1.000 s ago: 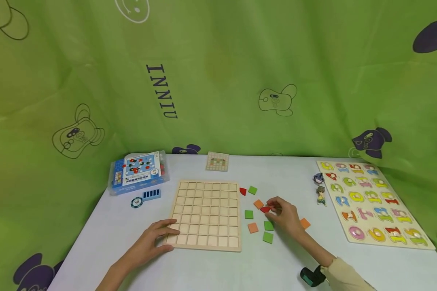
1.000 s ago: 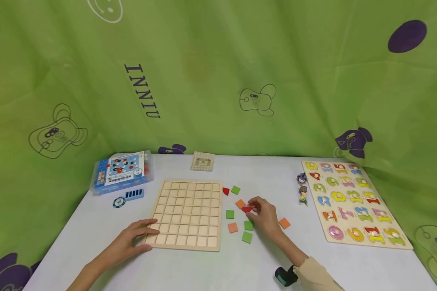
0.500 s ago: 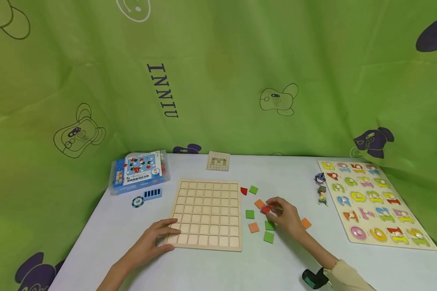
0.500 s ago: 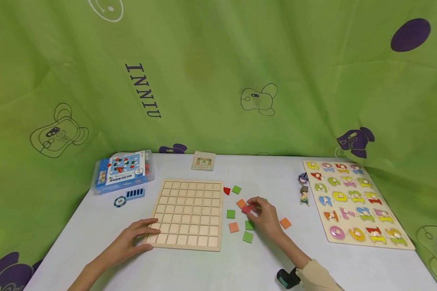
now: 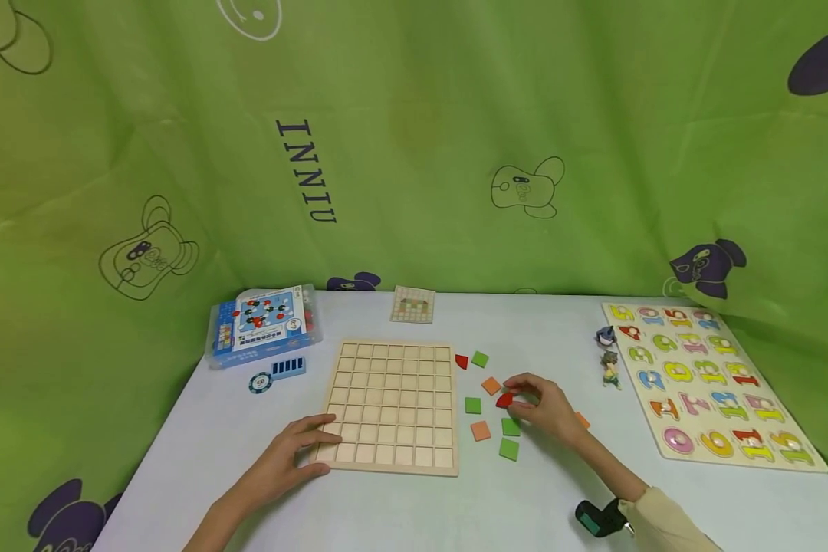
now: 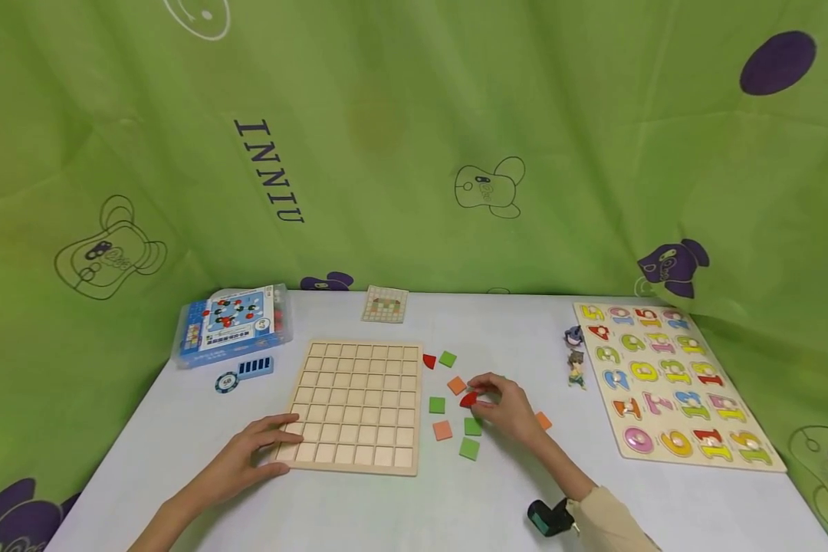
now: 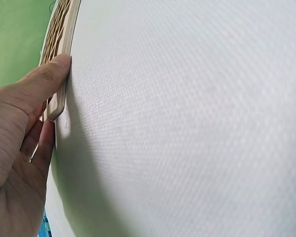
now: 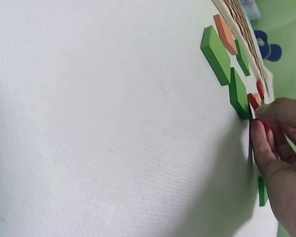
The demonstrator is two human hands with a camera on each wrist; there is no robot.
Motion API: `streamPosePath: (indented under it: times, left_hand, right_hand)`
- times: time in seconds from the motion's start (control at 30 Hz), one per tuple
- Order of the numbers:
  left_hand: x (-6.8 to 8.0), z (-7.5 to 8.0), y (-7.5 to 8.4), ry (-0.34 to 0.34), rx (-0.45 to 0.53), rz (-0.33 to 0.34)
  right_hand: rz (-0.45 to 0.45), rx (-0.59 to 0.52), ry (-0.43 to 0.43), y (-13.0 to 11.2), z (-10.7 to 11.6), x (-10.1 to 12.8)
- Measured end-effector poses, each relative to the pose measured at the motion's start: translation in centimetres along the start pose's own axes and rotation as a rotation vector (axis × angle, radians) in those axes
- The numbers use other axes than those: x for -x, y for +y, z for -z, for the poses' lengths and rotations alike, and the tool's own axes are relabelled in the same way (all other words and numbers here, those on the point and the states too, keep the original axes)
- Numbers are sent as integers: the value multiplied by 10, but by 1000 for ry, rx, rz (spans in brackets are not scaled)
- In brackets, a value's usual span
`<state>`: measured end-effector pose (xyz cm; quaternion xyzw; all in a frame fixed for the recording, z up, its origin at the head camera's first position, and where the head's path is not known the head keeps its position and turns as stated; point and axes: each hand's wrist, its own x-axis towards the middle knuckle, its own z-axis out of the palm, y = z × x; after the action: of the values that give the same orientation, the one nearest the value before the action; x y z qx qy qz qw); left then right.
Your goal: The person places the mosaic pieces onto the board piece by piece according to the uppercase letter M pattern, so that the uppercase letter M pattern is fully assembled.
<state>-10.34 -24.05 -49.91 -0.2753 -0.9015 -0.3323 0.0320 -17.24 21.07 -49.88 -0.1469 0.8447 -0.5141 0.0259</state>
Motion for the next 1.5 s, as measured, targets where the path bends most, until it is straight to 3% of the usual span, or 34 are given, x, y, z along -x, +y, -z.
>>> streamPosePath:
  times: [0.37, 0.77, 1.1, 1.33, 1.5]
  left_hand:
    - [1, -3, -3, 23, 7, -4]
    - [0, -1, -2, 2, 9, 7]
    - [-9, 8, -3, -71, -33, 14]
    - [-17, 18, -6, -165, 63, -4]
    - [-23, 22, -8, -197, 120, -23]
  right_hand:
    - [-48, 19, 41, 2, -3, 2]
    - [30, -30, 36, 4, 0, 4]
    - [-145, -220, -9, 1, 7, 3]
    - [-243, -284, -26, -7, 12, 3]
    - [-314, -411, -55, -9, 14, 1]
